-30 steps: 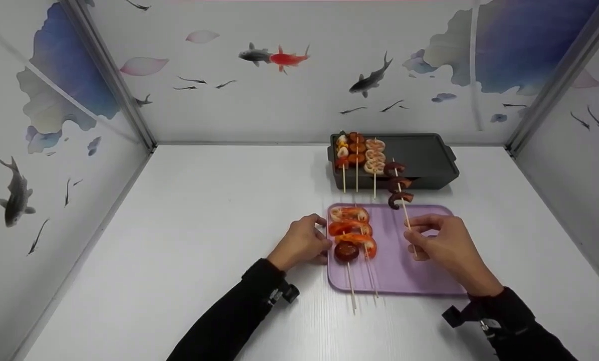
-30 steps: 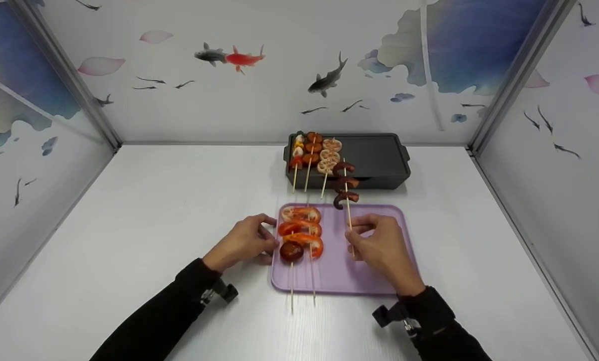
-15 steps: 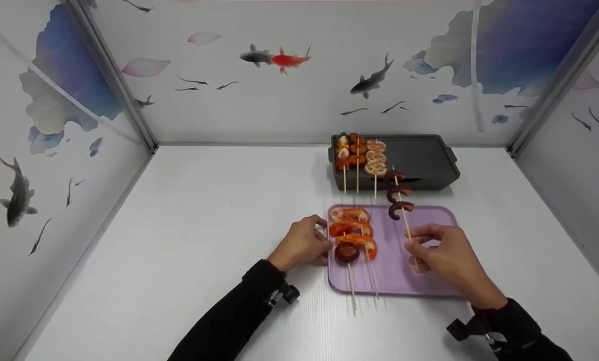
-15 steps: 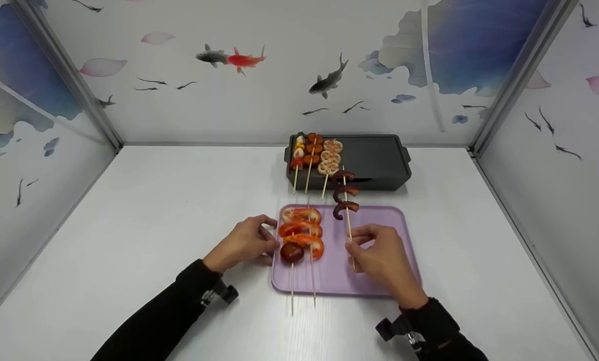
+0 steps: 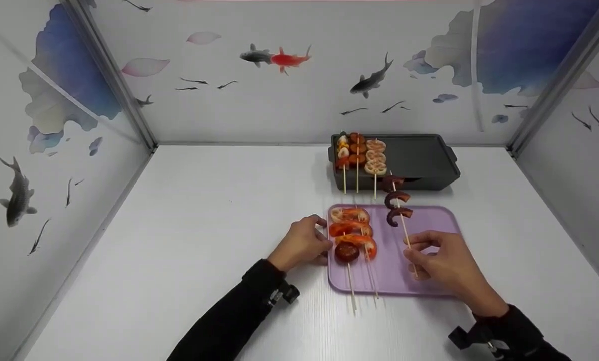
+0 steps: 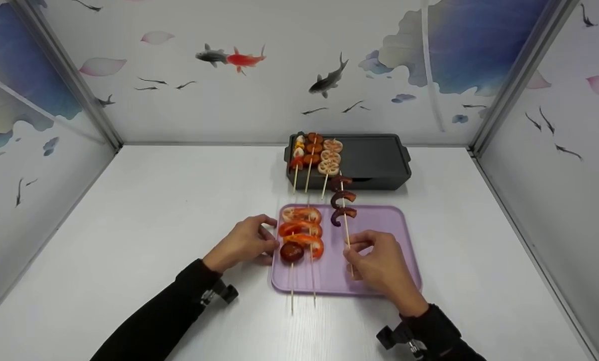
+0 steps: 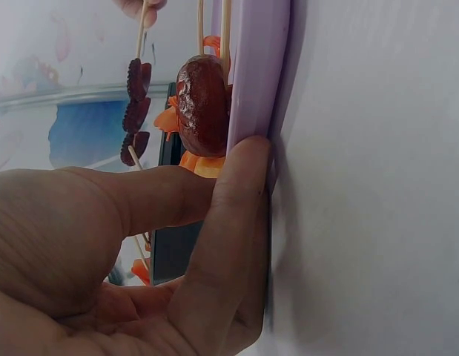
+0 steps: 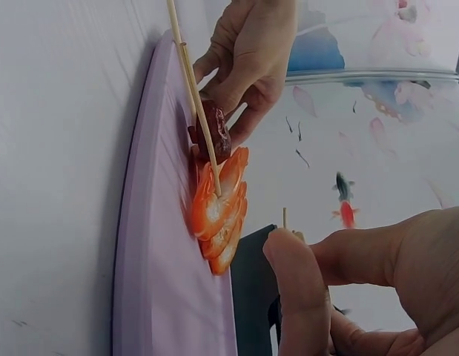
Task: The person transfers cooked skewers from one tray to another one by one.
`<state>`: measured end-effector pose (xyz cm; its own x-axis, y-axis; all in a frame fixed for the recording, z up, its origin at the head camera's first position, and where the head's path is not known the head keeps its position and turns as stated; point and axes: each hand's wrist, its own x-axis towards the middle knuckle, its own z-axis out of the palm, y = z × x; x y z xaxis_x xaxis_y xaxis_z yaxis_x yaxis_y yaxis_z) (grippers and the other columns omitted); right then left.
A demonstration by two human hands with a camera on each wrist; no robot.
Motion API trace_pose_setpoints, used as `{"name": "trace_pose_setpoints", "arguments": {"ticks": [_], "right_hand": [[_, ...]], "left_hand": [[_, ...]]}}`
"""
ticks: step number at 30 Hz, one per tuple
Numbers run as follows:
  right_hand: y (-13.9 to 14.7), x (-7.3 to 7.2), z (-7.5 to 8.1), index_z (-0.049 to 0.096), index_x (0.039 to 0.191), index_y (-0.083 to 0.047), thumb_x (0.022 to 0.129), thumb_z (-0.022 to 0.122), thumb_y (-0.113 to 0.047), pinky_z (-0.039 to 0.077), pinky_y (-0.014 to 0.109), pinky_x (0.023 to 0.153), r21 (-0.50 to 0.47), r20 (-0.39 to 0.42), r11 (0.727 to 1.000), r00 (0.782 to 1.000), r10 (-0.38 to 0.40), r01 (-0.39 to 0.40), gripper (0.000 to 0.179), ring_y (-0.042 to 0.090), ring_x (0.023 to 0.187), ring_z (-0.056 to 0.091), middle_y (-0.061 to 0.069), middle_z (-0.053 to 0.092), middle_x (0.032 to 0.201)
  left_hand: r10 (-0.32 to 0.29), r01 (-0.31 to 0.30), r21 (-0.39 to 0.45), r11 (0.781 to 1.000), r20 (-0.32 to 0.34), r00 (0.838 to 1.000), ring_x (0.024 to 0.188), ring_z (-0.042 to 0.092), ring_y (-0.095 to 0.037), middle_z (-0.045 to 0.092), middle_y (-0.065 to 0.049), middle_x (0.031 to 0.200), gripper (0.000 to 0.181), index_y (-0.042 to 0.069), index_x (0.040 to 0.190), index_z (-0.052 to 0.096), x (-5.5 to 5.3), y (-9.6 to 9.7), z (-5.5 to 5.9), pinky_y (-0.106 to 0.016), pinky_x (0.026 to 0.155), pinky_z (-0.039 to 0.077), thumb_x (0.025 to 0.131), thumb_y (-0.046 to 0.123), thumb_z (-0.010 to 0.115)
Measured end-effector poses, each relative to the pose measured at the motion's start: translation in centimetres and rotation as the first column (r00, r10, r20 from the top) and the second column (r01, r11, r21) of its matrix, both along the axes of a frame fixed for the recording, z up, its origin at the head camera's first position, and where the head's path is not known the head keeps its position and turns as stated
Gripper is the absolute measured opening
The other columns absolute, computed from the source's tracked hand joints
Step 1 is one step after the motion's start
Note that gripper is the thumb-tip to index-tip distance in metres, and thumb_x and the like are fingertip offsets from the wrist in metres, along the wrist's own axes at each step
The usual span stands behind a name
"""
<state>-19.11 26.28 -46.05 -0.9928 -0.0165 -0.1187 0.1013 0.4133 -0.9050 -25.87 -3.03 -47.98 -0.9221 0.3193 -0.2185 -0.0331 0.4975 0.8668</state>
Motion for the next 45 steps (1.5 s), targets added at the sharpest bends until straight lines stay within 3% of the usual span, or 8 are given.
{"name": "trace_pose_setpoints", "arguments": {"ticks": [7, 11, 25, 36, 45], "right_hand": [[0.0, 0.0, -0.4, 0.066, 0.105, -0.006, 0.081, 0.073, -0.024, 0.058, 0.032, 0.053, 0.151, -0.028, 0.989, 1.0, -0.003, 0.008, 0.032, 0.019, 0.062, 0.067, 0.012, 0.064, 0.093], [-0.1, 0.1, -0.5, 0.067, 0.104, -0.007, 0.081, 0.073, -0.024, 0.057, 0.032, 0.052, 0.184, -0.034, 0.983, 0.999, -0.003, 0.009, 0.03, 0.017, 0.061, 0.067, 0.01, 0.064, 0.092], [-0.6, 0.7, -1.2, 0.066, 0.102, -0.003, 0.081, 0.073, -0.022, 0.056, 0.032, 0.051, 0.146, -0.008, 0.989, 1.0, 0.0, 0.001, 0.029, 0.017, 0.06, 0.064, 0.012, 0.064, 0.089], [-0.8, 1.1, -1.7, 0.066, 0.103, -0.004, 0.081, 0.072, -0.017, 0.057, 0.035, 0.051, 0.117, 0.06, 0.993, 0.998, -0.007, 0.0, 0.026, 0.021, 0.061, 0.065, 0.013, 0.063, 0.093], [-1.0, 1.3, -1.9, 0.067, 0.099, -0.007, 0.079, 0.072, -0.016, 0.056, 0.034, 0.049, 0.148, 0.065, 0.989, 0.998, 0.004, -0.013, 0.022, 0.02, 0.064, 0.063, 0.01, 0.064, 0.09]], "left_hand": [[0.003, -0.003, -0.003, 1.0, -0.006, 1.0, 0.063, 0.07, -0.023, 0.068, -0.005, 0.083, 0.049, 0.003, 0.125, 0.048, -0.1, 0.0, 0.1, -0.035, 0.056, 0.059, 0.079, 0.008, 0.065], [-0.001, 0.001, 0.0, 1.0, -0.01, 1.0, 0.063, 0.07, -0.023, 0.068, -0.006, 0.082, 0.05, 0.003, 0.125, 0.047, -0.2, 0.1, 0.1, -0.035, 0.056, 0.059, 0.079, 0.007, 0.065], [-0.009, 0.009, 0.013, 1.0, -0.013, 1.0, 0.064, 0.07, -0.024, 0.068, -0.007, 0.085, 0.051, 0.003, 0.126, 0.046, 0.0, -0.2, 0.1, -0.035, 0.057, 0.059, 0.079, 0.008, 0.065], [-0.015, 0.015, 0.019, 1.0, -0.013, 1.0, 0.063, 0.07, -0.024, 0.068, -0.008, 0.085, 0.051, 0.002, 0.127, 0.046, 0.0, -0.2, 0.0, -0.035, 0.057, 0.059, 0.079, 0.008, 0.065], [-0.018, 0.018, 0.034, 0.999, -0.012, 1.0, 0.063, 0.07, -0.024, 0.068, -0.009, 0.086, 0.052, 0.002, 0.127, 0.046, -0.1, -0.2, 0.0, -0.034, 0.056, 0.059, 0.079, 0.007, 0.064]]}}
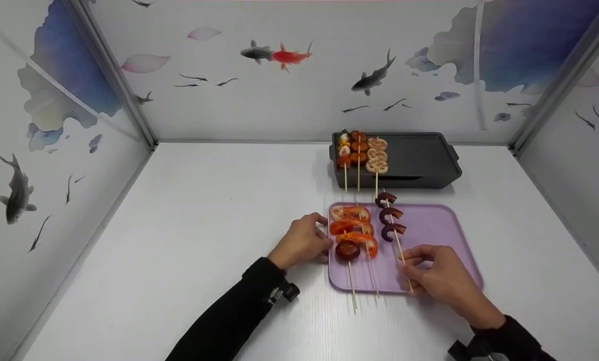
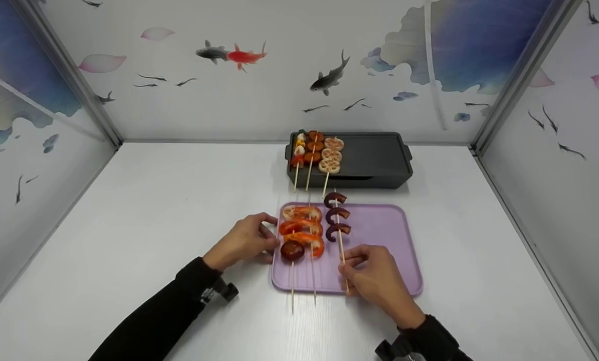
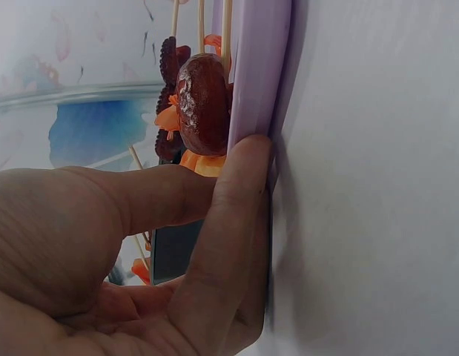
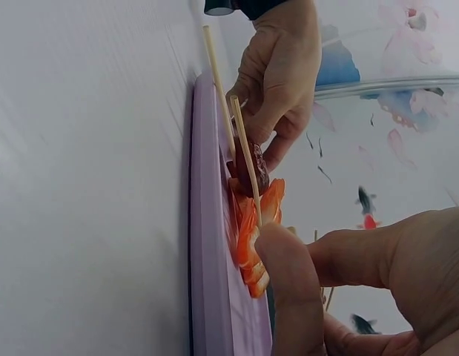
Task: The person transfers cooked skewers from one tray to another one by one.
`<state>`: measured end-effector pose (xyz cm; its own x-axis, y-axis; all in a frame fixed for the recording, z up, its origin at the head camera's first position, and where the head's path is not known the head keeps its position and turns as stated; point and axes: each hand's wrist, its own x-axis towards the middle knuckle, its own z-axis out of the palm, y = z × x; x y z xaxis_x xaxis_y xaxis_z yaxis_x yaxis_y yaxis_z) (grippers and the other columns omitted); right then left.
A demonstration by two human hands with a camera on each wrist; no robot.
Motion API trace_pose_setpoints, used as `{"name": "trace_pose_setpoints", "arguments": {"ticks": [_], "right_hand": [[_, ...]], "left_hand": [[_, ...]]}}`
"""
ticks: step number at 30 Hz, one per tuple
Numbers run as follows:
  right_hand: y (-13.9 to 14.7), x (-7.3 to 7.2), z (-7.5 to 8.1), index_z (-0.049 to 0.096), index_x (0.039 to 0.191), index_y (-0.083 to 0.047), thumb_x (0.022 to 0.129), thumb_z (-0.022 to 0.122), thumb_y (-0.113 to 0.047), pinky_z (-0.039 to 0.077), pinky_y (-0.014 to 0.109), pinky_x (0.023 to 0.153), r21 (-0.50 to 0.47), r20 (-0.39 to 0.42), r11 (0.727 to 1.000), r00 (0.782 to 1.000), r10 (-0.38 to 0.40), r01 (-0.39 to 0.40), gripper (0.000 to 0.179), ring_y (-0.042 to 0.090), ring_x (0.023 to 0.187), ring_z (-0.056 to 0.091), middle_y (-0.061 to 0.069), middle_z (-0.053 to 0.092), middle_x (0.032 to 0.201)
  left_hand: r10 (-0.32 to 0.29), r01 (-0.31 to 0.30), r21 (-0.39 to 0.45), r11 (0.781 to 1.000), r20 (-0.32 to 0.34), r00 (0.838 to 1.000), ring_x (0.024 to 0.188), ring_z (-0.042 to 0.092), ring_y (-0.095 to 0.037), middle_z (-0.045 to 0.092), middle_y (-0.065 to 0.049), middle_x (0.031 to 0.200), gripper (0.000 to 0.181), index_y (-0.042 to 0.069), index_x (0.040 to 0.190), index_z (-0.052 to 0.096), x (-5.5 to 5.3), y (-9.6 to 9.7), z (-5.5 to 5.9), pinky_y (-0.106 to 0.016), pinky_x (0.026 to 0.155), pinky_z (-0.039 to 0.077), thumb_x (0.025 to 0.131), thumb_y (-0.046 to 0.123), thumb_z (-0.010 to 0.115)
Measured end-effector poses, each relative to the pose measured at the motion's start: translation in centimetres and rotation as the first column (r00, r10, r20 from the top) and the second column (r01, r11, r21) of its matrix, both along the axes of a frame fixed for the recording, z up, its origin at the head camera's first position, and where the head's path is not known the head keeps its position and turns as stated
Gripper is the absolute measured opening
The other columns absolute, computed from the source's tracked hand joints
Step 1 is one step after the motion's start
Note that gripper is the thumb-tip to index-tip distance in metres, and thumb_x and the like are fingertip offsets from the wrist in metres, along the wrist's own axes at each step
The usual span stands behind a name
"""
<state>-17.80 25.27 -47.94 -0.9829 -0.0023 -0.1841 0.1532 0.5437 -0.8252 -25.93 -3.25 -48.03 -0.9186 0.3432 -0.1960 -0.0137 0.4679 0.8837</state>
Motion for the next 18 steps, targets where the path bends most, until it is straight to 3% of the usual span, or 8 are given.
{"name": "trace_pose_setpoints", "arguments": {"ticks": [10, 18], "right_hand": [[-0.45, 0.57, 0.04, 0.065, 0.102, -0.001, 0.08, 0.072, -0.012, 0.058, 0.038, 0.052, -0.132, 0.063, 0.991, 0.998, -0.001, 0.009, 0.026, 0.019, 0.059, 0.063, 0.014, 0.061, 0.091], [-0.61, 0.69, -0.22, 0.067, 0.099, -0.005, 0.077, 0.074, -0.014, 0.057, 0.036, 0.05, -0.064, 0.071, 0.998, 0.997, 0.002, 0.002, 0.025, 0.019, 0.067, 0.062, 0.011, 0.063, 0.09]], "left_hand": [[0.018, -0.018, -0.014, 1.0, 0.013, 1.0, 0.061, 0.07, -0.024, 0.067, -0.007, 0.086, 0.051, 0.003, 0.127, 0.047, 0.03, 0.09, -0.01, -0.033, 0.055, 0.059, 0.079, 0.008, 0.065], [0.021, -0.02, -0.01, 1.0, 0.022, 1.0, 0.063, 0.07, -0.025, 0.067, -0.008, 0.085, 0.05, 0.004, 0.125, 0.048, 0.07, 0.16, 0.11, -0.034, 0.055, 0.059, 0.08, 0.008, 0.066]]}}
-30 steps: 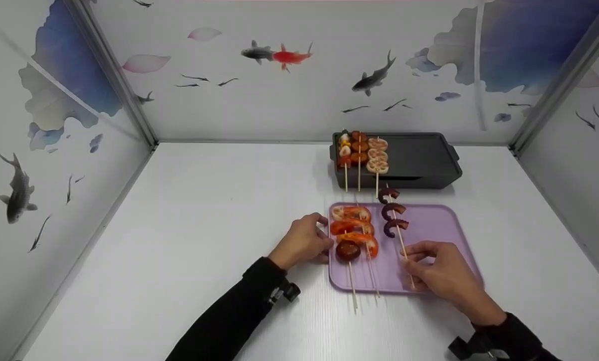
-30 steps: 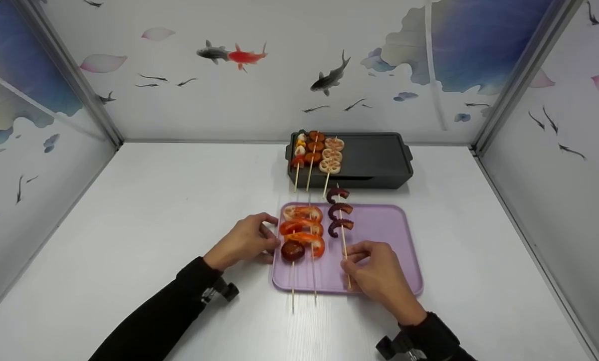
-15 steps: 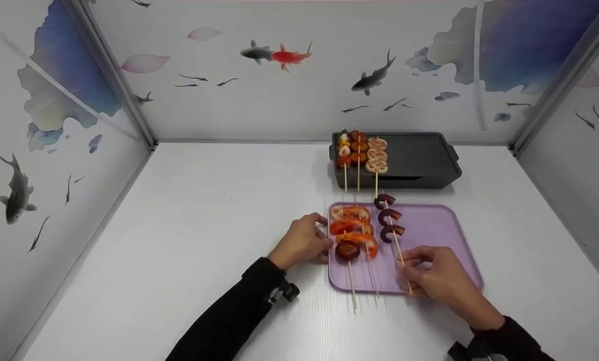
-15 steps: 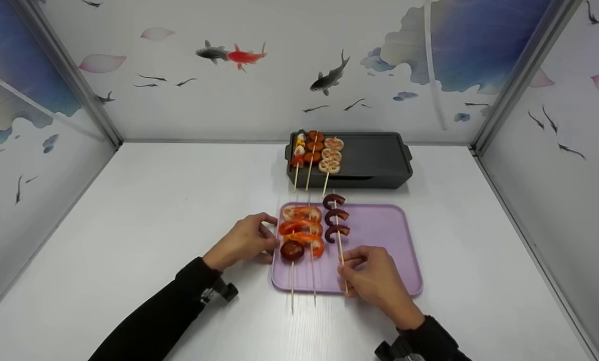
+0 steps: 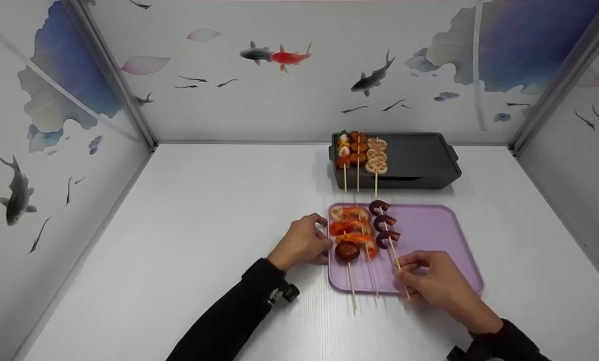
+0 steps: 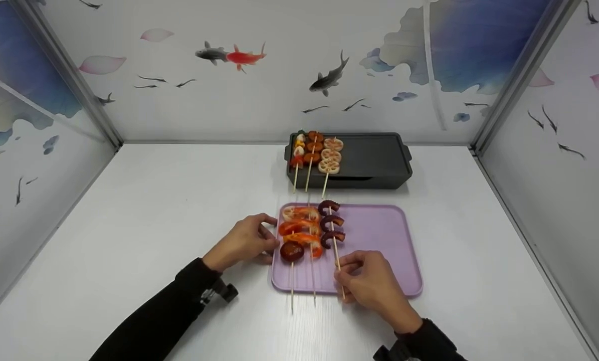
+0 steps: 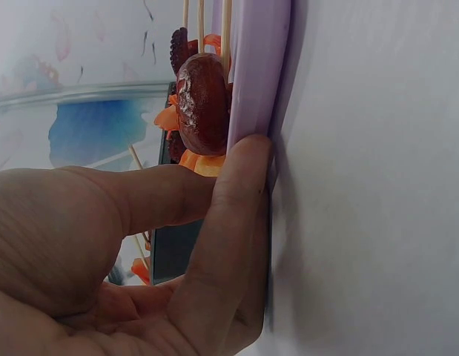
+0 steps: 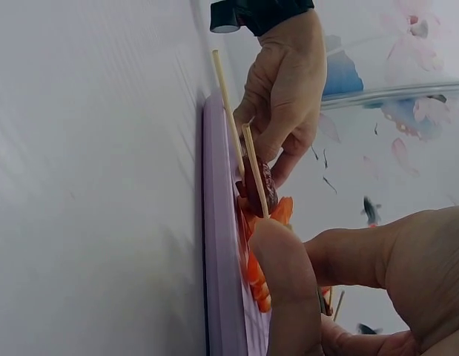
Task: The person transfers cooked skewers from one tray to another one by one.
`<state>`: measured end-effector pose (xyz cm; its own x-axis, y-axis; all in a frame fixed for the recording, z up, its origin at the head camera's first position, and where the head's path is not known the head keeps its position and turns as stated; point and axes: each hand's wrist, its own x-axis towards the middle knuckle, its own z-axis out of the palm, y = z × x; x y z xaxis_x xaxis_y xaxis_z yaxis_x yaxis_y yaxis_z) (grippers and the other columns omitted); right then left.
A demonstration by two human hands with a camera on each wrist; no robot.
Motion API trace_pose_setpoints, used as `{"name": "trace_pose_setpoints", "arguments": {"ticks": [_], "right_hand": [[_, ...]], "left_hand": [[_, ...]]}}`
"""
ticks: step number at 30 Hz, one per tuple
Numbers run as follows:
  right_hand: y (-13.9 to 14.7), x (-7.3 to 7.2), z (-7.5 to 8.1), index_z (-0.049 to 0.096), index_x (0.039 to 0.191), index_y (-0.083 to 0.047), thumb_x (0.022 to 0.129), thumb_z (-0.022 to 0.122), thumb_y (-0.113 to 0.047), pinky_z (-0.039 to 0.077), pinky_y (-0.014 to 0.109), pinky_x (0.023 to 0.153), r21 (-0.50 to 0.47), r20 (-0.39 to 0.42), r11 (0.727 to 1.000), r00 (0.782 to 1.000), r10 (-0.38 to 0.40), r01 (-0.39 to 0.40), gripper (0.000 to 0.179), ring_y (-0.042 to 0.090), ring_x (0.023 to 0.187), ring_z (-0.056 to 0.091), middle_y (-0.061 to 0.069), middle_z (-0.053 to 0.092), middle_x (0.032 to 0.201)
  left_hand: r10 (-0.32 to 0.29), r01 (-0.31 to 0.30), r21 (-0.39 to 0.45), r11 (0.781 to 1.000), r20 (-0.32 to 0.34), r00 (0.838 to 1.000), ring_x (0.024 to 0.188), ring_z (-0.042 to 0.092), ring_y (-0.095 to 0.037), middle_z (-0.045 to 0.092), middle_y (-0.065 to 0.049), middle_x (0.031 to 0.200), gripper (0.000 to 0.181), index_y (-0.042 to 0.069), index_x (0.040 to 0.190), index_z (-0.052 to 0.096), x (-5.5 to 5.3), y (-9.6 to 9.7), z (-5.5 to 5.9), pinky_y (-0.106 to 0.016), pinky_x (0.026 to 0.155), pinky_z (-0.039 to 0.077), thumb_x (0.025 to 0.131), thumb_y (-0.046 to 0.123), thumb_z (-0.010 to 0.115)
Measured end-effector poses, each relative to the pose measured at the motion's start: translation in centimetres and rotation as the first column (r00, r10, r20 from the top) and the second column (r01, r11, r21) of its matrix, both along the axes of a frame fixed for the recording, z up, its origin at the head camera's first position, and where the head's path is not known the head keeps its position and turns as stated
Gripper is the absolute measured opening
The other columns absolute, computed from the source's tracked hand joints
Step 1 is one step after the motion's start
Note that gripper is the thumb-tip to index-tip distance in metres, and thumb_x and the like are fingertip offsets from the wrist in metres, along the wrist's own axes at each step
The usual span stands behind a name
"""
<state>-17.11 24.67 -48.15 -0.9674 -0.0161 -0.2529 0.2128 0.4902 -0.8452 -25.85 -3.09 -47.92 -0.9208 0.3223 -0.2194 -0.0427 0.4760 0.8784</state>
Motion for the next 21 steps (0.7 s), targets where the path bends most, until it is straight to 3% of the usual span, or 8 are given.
{"name": "trace_pose_setpoints", "arguments": {"ticks": [11, 21], "right_hand": [[-0.25, 0.1, -0.26, 0.067, 0.097, -0.008, 0.076, 0.074, -0.015, 0.056, 0.034, 0.048, 0.033, 0.009, 0.999, 1.0, -0.002, 0.002, 0.023, 0.019, 0.067, 0.062, 0.009, 0.064, 0.089], [-0.09, 0.4, -0.17, 0.064, 0.103, -0.001, 0.079, 0.072, -0.013, 0.058, 0.038, 0.051, -0.069, 0.021, 0.997, 0.999, 0.048, -0.046, 0.028, 0.022, 0.065, 0.066, 0.015, 0.065, 0.092]], "left_hand": [[0.003, -0.003, 0.008, 1.0, 0.011, 1.0, 0.063, 0.07, -0.024, 0.067, -0.008, 0.086, 0.05, 0.004, 0.126, 0.047, -0.12, 0.04, -0.11, -0.034, 0.056, 0.059, 0.08, 0.008, 0.066], [0.0, 0.0, -0.015, 1.0, -0.015, 1.0, 0.064, 0.07, -0.023, 0.068, -0.006, 0.083, 0.05, 0.004, 0.126, 0.047, 0.02, 0.04, -0.03, -0.034, 0.058, 0.059, 0.08, 0.008, 0.065]]}}
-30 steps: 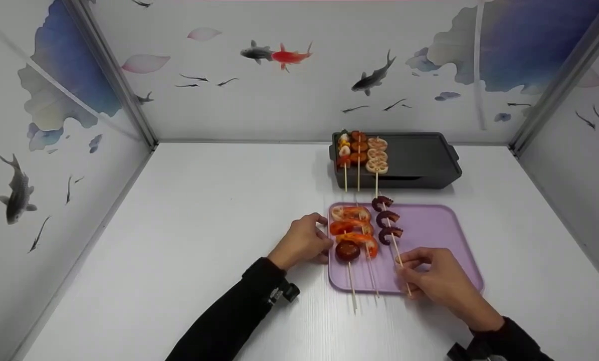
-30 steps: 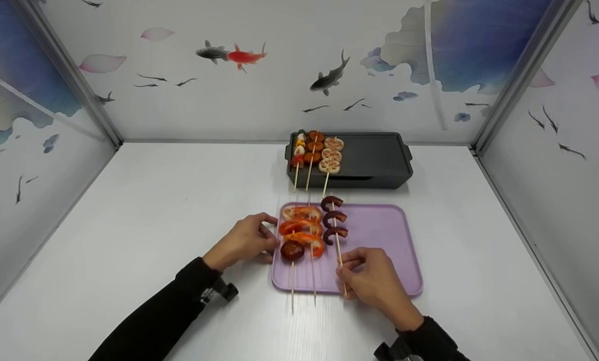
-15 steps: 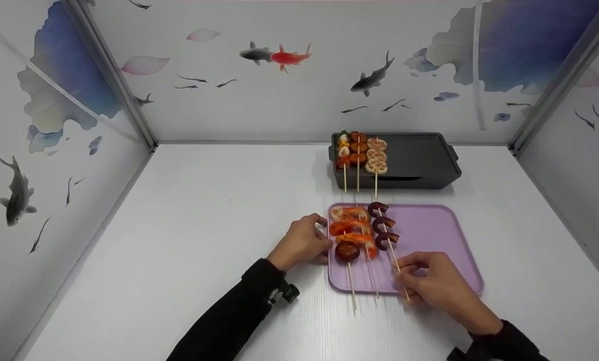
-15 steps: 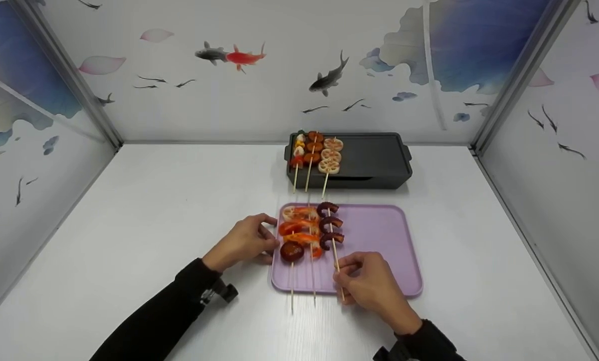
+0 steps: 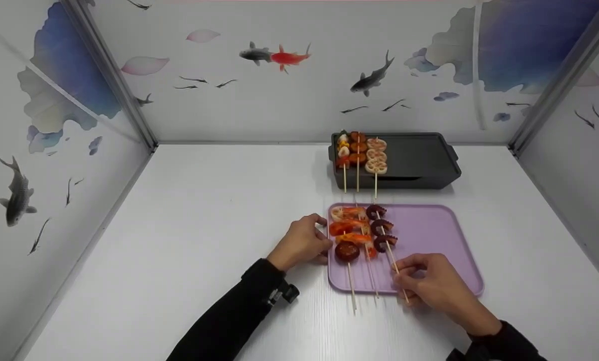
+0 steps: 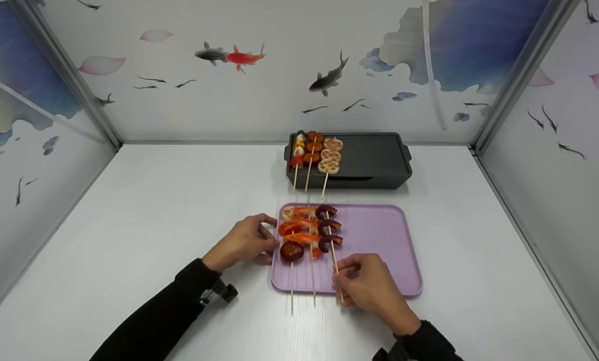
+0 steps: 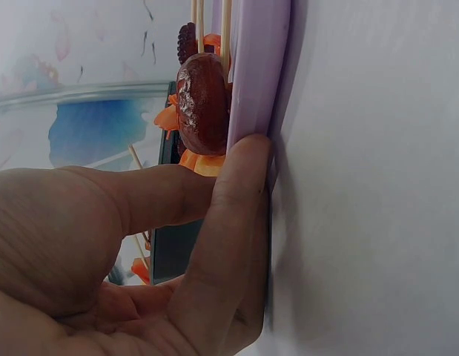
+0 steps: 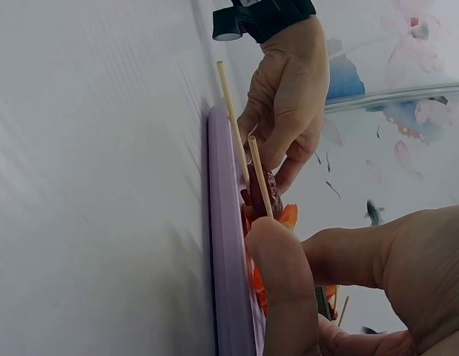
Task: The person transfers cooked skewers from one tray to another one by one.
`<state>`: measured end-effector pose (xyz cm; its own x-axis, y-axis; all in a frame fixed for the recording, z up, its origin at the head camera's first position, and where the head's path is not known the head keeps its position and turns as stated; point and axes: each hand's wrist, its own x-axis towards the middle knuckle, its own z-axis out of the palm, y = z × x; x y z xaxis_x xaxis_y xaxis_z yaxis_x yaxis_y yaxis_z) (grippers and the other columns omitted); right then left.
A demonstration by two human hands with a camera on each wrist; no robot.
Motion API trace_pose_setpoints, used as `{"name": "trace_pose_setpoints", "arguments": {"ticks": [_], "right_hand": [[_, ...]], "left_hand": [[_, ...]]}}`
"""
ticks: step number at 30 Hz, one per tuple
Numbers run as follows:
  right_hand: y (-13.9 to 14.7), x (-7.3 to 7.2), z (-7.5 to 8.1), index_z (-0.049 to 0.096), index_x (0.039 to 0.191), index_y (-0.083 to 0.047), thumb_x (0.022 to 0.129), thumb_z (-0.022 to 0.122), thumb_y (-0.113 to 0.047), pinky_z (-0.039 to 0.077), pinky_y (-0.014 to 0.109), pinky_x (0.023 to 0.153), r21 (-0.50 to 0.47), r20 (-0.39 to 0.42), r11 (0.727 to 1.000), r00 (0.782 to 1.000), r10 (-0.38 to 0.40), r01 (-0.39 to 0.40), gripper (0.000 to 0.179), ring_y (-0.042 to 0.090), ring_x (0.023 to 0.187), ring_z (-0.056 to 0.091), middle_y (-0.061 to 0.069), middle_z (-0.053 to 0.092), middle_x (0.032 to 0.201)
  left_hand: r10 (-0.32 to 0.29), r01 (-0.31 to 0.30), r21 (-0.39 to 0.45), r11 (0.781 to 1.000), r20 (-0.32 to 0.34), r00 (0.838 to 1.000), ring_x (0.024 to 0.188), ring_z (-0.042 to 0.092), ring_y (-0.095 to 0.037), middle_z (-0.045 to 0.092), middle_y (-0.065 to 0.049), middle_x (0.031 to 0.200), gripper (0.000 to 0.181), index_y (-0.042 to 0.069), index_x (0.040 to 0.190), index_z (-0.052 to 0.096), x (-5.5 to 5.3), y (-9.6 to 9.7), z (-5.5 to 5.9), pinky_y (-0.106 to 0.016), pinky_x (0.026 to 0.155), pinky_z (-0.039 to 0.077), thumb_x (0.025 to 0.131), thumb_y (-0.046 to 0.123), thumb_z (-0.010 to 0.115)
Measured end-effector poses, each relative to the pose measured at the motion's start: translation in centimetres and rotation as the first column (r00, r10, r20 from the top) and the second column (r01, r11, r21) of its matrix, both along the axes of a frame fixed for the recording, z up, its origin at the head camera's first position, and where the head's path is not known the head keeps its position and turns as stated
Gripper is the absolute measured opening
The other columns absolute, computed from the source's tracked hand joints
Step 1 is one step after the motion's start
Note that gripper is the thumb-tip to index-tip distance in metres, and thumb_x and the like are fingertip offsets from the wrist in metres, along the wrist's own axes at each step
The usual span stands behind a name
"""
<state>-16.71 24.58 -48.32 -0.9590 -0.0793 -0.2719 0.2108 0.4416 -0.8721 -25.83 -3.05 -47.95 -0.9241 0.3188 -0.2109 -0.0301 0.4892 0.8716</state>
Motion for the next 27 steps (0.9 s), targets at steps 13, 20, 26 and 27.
{"name": "trace_pose_setpoints", "arguments": {"ticks": [13, 20, 26, 27], "right_hand": [[0.16, 0.0, -0.37, 0.066, 0.101, -0.002, 0.076, 0.074, -0.014, 0.057, 0.036, 0.05, 0.033, -0.03, 0.999, 0.999, 0.023, -0.022, 0.029, 0.021, 0.067, 0.064, 0.013, 0.066, 0.091], [0.1, 0.07, -0.34, 0.066, 0.101, -0.002, 0.075, 0.075, -0.015, 0.057, 0.036, 0.05, 0.041, -0.027, 0.999, 0.999, 0.031, -0.03, 0.031, 0.021, 0.067, 0.065, 0.012, 0.067, 0.09], [0.19, -0.05, -0.46, 0.067, 0.102, -0.003, 0.075, 0.077, -0.02, 0.057, 0.035, 0.05, 0.049, -0.023, 0.998, 0.999, 0.04, -0.039, 0.033, 0.02, 0.069, 0.065, 0.011, 0.067, 0.089], [0.19, -0.05, -0.41, 0.067, 0.101, -0.004, 0.075, 0.078, -0.021, 0.057, 0.035, 0.05, 0.054, -0.029, 0.998, 0.999, 0.044, -0.043, 0.033, 0.019, 0.07, 0.065, 0.01, 0.068, 0.088]], "left_hand": [[-0.005, 0.005, -0.011, 1.0, -0.016, 1.0, 0.062, 0.07, -0.022, 0.068, -0.006, 0.084, 0.051, 0.003, 0.127, 0.047, -0.01, -0.05, 0.06, -0.033, 0.055, 0.059, 0.079, 0.009, 0.065], [0.003, -0.003, 0.005, 1.0, 0.002, 1.0, 0.062, 0.07, -0.023, 0.068, -0.006, 0.084, 0.051, 0.003, 0.126, 0.047, 0.04, 0.05, 0.01, -0.033, 0.055, 0.059, 0.078, 0.007, 0.064], [-0.001, 0.001, 0.012, 1.0, 0.008, 1.0, 0.063, 0.07, -0.023, 0.068, -0.007, 0.084, 0.051, 0.003, 0.127, 0.047, 0.01, 0.0, 0.03, -0.034, 0.056, 0.059, 0.079, 0.007, 0.065], [-0.003, 0.003, 0.009, 1.0, 0.004, 1.0, 0.063, 0.07, -0.023, 0.068, -0.007, 0.084, 0.051, 0.003, 0.126, 0.047, 0.0, -0.04, 0.04, -0.034, 0.056, 0.059, 0.079, 0.007, 0.065]]}}
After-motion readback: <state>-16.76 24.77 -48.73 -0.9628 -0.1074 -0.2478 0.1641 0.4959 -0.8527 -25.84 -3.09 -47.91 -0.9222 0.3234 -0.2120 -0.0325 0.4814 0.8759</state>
